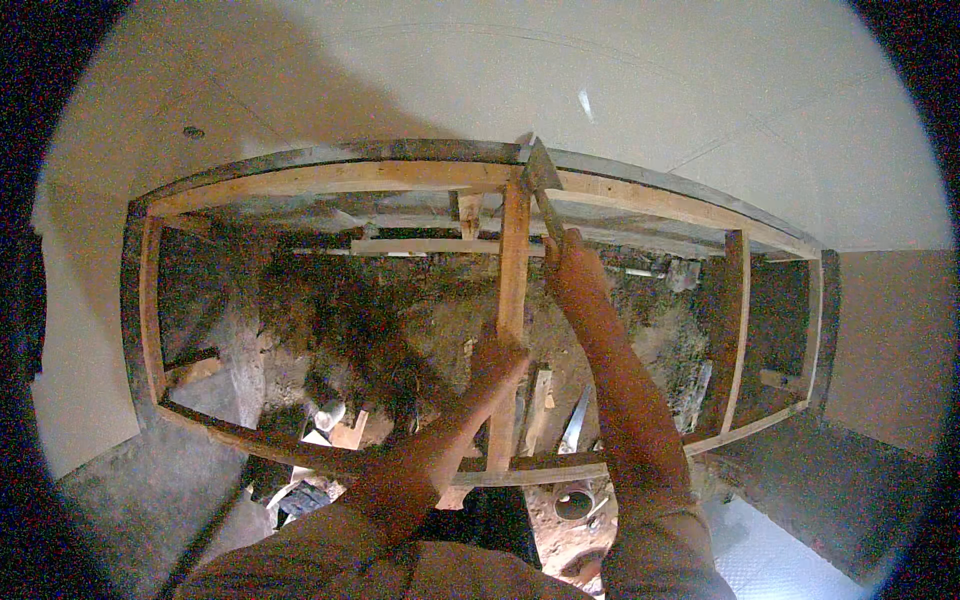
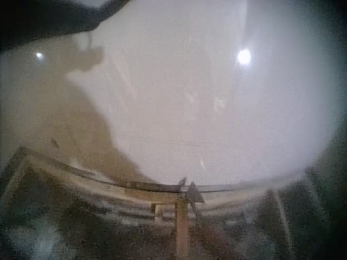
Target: The person assembles a wooden frame structure on the floor using a hammer and nails. They position wooden planks, secure them with nails, and adjust the frame's alignment. The person also retrieves nails from a bucket and uses a saw to cut a piece of wood.
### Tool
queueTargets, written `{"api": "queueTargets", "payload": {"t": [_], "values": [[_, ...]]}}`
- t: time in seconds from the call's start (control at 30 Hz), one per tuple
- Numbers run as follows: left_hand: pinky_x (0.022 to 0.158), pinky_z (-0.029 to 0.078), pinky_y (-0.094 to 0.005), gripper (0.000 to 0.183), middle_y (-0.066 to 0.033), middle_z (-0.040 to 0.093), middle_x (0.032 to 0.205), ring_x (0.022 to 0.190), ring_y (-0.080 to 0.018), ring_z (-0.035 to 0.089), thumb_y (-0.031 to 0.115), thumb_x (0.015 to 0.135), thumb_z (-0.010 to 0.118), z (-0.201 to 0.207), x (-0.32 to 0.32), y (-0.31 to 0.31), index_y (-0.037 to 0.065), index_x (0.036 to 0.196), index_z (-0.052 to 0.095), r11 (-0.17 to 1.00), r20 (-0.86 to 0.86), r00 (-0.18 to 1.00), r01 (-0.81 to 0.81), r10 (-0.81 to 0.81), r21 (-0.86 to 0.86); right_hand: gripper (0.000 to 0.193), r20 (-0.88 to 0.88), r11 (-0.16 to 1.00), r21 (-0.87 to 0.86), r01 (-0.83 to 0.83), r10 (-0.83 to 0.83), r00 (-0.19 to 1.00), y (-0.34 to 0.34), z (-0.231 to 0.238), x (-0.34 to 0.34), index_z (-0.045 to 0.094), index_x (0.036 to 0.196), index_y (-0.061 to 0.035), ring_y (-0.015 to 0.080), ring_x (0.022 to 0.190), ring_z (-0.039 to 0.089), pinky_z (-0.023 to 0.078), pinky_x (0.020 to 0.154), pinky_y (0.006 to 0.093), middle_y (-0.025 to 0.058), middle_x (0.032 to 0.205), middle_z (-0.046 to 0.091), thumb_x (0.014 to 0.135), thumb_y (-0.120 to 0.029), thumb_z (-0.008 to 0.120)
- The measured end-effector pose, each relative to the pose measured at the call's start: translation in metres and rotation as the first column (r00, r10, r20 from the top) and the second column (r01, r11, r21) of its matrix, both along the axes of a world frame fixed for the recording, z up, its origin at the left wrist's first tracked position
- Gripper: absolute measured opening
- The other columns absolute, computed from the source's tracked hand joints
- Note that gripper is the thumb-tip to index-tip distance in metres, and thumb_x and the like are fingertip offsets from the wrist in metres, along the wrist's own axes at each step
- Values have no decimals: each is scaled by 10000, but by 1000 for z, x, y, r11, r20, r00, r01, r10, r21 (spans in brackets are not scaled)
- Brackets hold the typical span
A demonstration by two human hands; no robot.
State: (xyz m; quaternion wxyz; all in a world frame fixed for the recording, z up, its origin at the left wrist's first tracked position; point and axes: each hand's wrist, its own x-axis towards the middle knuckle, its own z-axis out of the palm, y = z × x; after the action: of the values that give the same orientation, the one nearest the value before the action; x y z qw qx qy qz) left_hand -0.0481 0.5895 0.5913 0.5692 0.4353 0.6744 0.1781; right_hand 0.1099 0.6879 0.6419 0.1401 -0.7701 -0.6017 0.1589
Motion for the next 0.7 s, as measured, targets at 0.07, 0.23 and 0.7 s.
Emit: {"api": "queueTargets", "payload": {"t": [0.07, 0.23, 0.7], "values": [[736, 576, -470, 456, -223, 690, 917, 851, -395, 713, 147, 733, 706, -7, -8, -5, -20, 1131, 556, 996, -42, 999, 32, -28, 87, 322, -18, 991, 131, 32, -30, 999, -9, 29, -16, 484, 1016, 26, 528, 678, 618, 489, 589, 564, 317, 756, 624, 1031, -289, 549], [730, 578, -482, 476, -221, 698, 910, 837, -399, 716, 157, 725, 706, -14, 0, -7, -17, 1146, 566, 997, 21, 1000, -2, 1, 78, 349, -195, 951, 245, 191, -144, 970, -9, 13, -20, 502, 1015, 34, 540, 762, 625, 491, 632, 579, 331, 783, 627, 1021, -311, 555], [745, 567, -495, 452, -242, 688, 960, 865, -414, 708, 136, 748, 717, -10, -8, -5, -35, 1130, 545, 999, -12, 1000, 10, -10, 35, 370, -101, 972, 114, 206, -195, 976, -28, 36, -32, 494, 1172, 22, 525, 739, 642, 482, 615, 574, 344, 810, 638, 1046, -326, 512]]}}
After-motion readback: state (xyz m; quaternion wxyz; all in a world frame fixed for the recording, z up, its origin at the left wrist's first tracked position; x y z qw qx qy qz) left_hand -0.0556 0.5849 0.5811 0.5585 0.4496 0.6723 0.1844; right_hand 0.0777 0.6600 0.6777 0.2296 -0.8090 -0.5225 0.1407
